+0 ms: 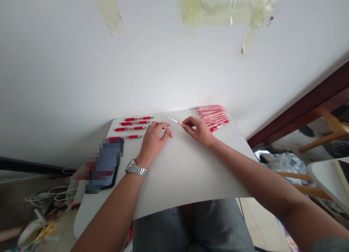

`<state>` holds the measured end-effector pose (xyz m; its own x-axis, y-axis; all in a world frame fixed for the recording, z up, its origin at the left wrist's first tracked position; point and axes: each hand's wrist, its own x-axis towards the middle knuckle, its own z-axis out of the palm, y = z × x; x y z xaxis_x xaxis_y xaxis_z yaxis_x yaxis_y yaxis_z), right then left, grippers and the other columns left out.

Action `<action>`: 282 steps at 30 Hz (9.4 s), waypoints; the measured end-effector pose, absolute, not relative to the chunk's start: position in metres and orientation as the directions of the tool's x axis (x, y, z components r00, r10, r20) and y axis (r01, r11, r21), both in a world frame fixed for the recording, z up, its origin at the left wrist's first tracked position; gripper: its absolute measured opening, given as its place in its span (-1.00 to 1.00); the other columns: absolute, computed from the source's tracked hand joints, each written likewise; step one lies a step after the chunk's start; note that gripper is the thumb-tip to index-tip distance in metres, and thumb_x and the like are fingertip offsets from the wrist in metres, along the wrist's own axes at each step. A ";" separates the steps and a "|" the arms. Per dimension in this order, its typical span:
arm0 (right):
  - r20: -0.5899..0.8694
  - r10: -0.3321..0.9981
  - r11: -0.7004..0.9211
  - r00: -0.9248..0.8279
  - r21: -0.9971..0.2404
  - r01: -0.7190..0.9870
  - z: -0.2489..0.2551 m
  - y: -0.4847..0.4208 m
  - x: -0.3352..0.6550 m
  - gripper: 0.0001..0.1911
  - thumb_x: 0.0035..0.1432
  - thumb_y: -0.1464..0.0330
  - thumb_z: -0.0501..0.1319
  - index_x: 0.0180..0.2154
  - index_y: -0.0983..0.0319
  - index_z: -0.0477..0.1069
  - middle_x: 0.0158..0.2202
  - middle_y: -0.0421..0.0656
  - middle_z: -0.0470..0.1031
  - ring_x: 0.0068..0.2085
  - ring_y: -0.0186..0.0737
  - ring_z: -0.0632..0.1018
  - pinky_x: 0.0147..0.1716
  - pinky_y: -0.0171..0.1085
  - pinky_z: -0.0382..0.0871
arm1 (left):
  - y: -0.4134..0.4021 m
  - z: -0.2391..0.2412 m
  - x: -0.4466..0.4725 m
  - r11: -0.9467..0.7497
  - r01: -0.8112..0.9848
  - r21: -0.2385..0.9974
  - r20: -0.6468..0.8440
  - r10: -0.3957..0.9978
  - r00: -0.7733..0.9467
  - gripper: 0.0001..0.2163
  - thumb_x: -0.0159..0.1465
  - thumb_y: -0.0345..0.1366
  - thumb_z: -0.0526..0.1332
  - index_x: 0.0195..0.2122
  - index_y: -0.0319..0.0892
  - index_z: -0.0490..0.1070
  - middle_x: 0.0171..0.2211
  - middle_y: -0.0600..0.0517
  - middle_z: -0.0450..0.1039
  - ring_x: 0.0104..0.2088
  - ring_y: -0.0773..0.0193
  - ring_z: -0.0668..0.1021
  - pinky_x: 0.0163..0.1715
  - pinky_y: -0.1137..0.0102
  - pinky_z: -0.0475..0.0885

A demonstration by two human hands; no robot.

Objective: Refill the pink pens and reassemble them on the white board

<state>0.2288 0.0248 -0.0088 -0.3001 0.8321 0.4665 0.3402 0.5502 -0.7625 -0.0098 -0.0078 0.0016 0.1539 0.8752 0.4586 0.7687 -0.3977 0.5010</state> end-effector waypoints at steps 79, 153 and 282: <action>0.439 0.815 0.565 -0.378 -0.746 0.353 -0.006 0.019 0.227 -0.68 0.40 0.06 0.26 -0.16 0.18 0.54 -0.29 -0.15 0.61 -0.33 -0.27 0.50 -0.30 -0.28 0.39 | -0.004 0.003 0.005 -0.206 -0.319 0.925 0.157 0.973 -0.171 -0.72 0.27 -0.15 0.45 -0.14 -0.08 0.39 -0.10 -0.02 0.61 -0.05 0.20 0.70 0.08 0.18 0.59; 0.351 0.850 0.504 -0.393 -0.760 0.411 -0.003 0.020 0.229 -0.52 0.55 0.03 0.00 -0.28 0.18 0.43 -0.40 -0.19 0.52 -0.40 -0.28 0.44 -0.31 -0.27 0.26 | -0.011 0.000 0.007 -0.138 -0.327 0.935 0.142 0.990 -0.013 -0.68 0.33 -0.06 0.45 -0.03 -0.13 0.56 0.04 -0.16 0.65 0.10 0.09 0.66 0.14 0.18 0.56; 0.301 0.887 0.403 -0.351 -0.874 0.271 -0.004 0.022 0.232 -0.57 0.45 -0.07 0.14 -0.09 0.17 0.43 -0.38 -0.23 0.53 -0.47 -0.33 0.52 -0.43 -0.30 0.37 | -0.008 0.006 0.009 -0.175 -0.305 0.936 0.140 0.981 -0.130 -0.72 0.25 -0.10 0.50 -0.16 -0.16 0.60 -0.07 -0.10 0.67 0.02 0.14 0.68 0.14 0.20 0.55</action>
<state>0.2325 0.0221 -0.0041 -0.3510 0.8868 0.3006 0.2710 0.4035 -0.8739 0.0086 -0.0082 0.0062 -0.1305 0.9815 0.1404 -0.3054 -0.1746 0.9361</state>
